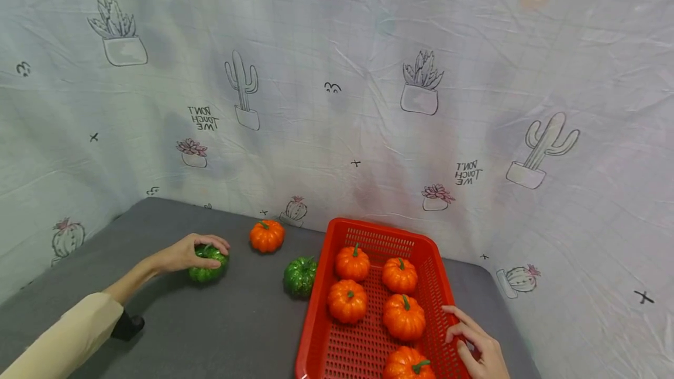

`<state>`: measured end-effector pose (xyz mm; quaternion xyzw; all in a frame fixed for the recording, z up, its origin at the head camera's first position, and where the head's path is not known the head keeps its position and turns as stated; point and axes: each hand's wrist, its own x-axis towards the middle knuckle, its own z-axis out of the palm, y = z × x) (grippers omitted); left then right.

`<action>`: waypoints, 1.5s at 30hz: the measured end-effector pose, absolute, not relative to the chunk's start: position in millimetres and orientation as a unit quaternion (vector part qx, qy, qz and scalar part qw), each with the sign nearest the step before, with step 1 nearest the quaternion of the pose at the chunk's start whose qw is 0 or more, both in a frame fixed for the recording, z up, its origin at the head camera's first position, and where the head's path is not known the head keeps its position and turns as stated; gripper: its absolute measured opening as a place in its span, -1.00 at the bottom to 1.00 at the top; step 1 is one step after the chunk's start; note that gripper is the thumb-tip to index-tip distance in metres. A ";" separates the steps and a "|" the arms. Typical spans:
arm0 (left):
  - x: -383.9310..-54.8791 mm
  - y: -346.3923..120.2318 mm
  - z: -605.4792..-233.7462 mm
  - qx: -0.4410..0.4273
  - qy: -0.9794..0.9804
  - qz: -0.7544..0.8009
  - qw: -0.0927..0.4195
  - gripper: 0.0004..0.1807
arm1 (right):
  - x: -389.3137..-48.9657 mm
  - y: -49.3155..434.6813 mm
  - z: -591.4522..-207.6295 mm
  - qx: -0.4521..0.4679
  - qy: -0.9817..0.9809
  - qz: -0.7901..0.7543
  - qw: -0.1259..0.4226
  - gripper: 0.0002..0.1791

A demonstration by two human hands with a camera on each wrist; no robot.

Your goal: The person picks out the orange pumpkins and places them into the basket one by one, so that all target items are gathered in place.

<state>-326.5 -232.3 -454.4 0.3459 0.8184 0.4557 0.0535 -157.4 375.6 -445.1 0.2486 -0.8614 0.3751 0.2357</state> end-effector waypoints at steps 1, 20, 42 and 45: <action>-327.1 -233.6 -454.9 0.341 0.821 0.455 0.053 -0.75 | -157.6 375.3 -445.1 0.248 -0.862 0.374 0.236 -0.64; -327.1 -241.7 -453.6 0.339 0.831 0.441 0.021 -0.54 | -160.6 373.5 -443.3 0.260 -0.855 0.381 0.237 -0.63; -337.5 -164.3 -418.0 0.246 0.782 0.572 -0.004 -0.54 | -157.7 376.1 -444.6 0.258 -0.857 0.376 0.240 -0.62; -340.0 -151.8 -419.8 0.240 0.773 0.587 -0.017 -0.57 | -158.0 376.8 -444.6 0.259 -0.858 0.374 0.237 -0.62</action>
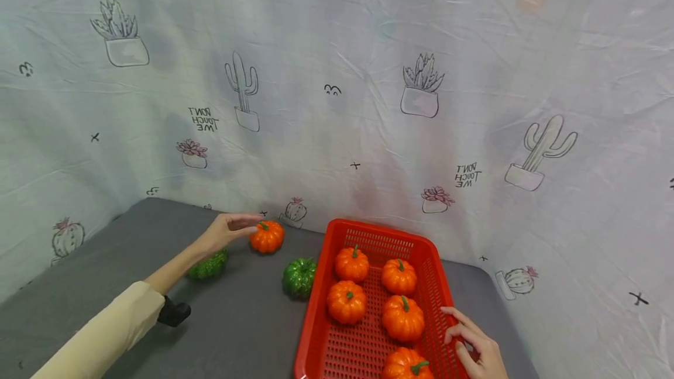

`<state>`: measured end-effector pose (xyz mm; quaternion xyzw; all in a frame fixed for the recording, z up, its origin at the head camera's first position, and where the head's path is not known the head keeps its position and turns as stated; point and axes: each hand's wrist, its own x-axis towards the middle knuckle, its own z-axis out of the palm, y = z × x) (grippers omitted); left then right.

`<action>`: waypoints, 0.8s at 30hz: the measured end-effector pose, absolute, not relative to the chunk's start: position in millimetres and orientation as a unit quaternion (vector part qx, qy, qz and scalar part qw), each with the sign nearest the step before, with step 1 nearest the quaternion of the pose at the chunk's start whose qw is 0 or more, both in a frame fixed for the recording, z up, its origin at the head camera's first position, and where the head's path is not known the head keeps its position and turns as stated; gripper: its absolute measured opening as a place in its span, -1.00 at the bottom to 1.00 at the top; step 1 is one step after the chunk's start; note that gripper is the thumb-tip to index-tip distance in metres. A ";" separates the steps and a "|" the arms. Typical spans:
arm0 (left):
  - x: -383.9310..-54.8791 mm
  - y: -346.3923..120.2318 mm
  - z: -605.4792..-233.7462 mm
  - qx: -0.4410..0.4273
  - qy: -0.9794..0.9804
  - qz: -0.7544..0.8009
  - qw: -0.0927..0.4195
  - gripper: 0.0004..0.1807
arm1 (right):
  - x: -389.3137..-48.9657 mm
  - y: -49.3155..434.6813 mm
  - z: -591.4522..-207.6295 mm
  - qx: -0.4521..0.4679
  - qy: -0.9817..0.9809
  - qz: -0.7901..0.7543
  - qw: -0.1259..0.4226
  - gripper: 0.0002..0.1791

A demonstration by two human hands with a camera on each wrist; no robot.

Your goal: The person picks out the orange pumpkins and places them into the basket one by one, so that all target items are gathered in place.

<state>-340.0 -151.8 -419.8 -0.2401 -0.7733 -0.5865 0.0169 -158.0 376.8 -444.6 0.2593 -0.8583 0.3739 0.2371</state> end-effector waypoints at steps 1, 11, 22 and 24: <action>-340.6 -147.8 -420.3 -0.234 -0.772 -0.591 0.024 -0.58 | -157.9 377.0 -444.9 0.261 -0.857 0.374 0.238 -0.62; -342.9 -120.1 -431.3 -0.132 -0.781 -0.601 0.104 -0.55 | -158.5 378.1 -446.0 0.268 -0.856 0.370 0.243 -0.61; -357.1 -125.6 -449.0 -0.134 -0.758 -0.628 0.112 -0.58 | -157.9 375.2 -444.4 0.251 -0.862 0.366 0.246 -0.62; -359.0 -129.2 -451.1 -0.138 -0.764 -0.621 0.108 -0.58 | -157.8 374.8 -443.9 0.250 -0.862 0.369 0.243 -0.62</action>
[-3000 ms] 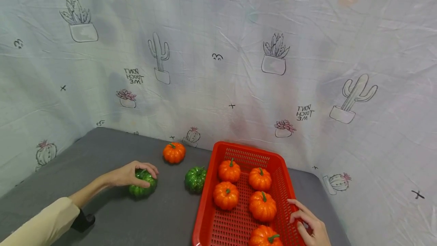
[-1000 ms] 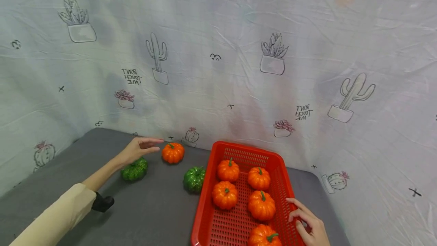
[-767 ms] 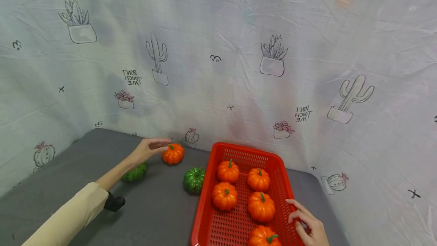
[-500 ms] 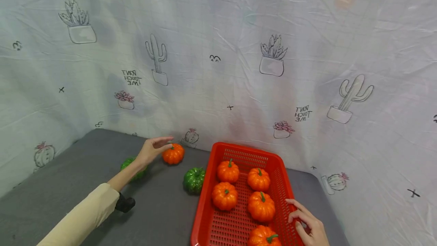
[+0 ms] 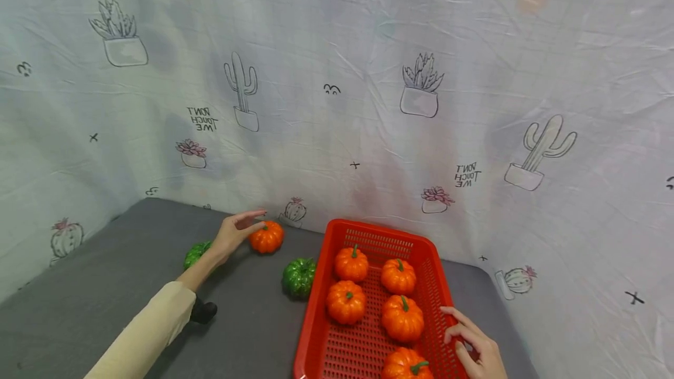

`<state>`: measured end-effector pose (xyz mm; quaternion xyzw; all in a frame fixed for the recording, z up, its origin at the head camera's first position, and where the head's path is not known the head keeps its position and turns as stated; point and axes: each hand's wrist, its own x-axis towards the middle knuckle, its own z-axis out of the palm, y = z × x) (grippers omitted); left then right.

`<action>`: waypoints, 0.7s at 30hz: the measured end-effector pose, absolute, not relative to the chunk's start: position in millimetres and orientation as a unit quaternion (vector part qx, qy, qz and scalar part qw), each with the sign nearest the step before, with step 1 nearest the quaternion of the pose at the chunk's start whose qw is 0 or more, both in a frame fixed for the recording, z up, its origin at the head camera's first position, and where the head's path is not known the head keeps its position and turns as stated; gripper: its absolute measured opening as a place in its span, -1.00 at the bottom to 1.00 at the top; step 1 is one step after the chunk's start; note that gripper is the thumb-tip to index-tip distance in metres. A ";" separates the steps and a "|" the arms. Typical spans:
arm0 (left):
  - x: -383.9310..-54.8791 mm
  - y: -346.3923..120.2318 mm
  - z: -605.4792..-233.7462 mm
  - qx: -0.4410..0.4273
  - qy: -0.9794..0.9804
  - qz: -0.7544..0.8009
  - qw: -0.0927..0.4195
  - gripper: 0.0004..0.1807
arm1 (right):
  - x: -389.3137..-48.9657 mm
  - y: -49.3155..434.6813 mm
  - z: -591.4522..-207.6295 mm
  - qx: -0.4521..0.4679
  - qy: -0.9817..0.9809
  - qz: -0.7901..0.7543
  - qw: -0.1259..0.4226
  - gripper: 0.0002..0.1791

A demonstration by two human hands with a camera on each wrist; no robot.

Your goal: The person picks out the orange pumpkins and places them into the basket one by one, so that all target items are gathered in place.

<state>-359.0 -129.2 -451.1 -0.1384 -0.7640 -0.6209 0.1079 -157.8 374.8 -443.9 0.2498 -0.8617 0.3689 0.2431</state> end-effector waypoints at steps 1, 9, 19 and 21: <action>-359.8 -130.9 -451.6 -0.144 -0.768 -0.616 0.104 -0.57 | -157.9 374.9 -444.1 0.250 -0.861 0.371 0.242 -0.62; -367.2 -143.2 -451.4 -0.218 -0.763 -0.607 0.037 -0.42 | -159.4 376.1 -444.8 0.254 -0.859 0.372 0.245 -0.62; -376.4 -144.5 -449.8 -0.199 -0.802 -0.563 0.016 -0.29 | -158.4 376.2 -444.7 0.264 -0.851 0.385 0.239 -0.64; -378.1 -143.0 -450.4 -0.190 -0.807 -0.559 0.016 -0.30 | -158.0 375.5 -444.4 0.263 -0.852 0.385 0.238 -0.65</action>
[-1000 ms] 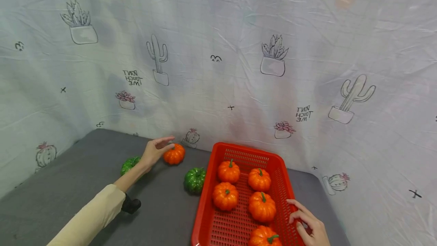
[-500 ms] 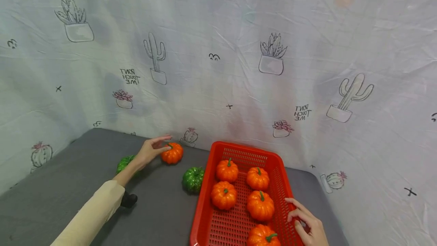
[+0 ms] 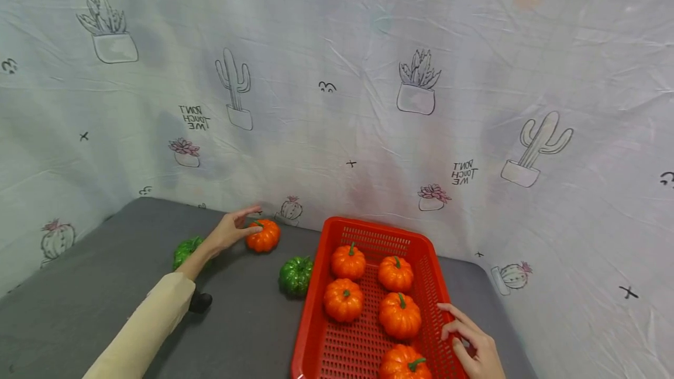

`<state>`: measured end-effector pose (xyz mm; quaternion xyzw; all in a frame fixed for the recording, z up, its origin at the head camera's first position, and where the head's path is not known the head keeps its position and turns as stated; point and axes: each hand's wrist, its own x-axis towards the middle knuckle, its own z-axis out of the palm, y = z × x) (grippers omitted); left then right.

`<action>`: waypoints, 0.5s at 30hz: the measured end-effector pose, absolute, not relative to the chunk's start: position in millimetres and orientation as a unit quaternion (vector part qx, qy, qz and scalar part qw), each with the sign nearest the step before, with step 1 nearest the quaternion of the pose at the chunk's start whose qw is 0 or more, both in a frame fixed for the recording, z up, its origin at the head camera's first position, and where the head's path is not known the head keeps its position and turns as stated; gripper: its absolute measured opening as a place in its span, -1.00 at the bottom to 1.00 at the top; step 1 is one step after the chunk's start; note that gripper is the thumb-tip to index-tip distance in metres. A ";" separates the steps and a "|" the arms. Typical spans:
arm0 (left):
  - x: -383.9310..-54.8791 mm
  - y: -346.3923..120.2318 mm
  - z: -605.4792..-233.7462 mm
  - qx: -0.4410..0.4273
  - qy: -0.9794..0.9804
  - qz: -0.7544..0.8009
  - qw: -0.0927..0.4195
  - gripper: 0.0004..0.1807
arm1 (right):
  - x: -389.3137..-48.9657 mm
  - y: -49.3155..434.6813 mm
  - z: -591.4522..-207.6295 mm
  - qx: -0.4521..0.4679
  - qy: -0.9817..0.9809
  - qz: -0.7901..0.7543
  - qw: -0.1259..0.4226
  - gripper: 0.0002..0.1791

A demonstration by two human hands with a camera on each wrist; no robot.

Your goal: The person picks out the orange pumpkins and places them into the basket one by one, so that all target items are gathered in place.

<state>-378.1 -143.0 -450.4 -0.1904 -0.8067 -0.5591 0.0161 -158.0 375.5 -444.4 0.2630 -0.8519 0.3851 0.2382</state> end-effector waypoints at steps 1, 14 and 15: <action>-378.7 -142.4 -450.7 -0.188 -0.810 -0.555 0.016 -0.31 | -158.0 375.1 -444.1 0.263 -0.853 0.384 0.238 -0.65; -382.8 -134.5 -452.7 -0.196 -0.834 -0.517 -0.008 -0.37 | -156.4 373.6 -443.6 0.257 -0.855 0.380 0.242 -0.67; -383.1 -133.8 -452.9 -0.203 -0.832 -0.517 -0.009 -0.38 | -156.5 373.8 -443.7 0.257 -0.855 0.382 0.240 -0.66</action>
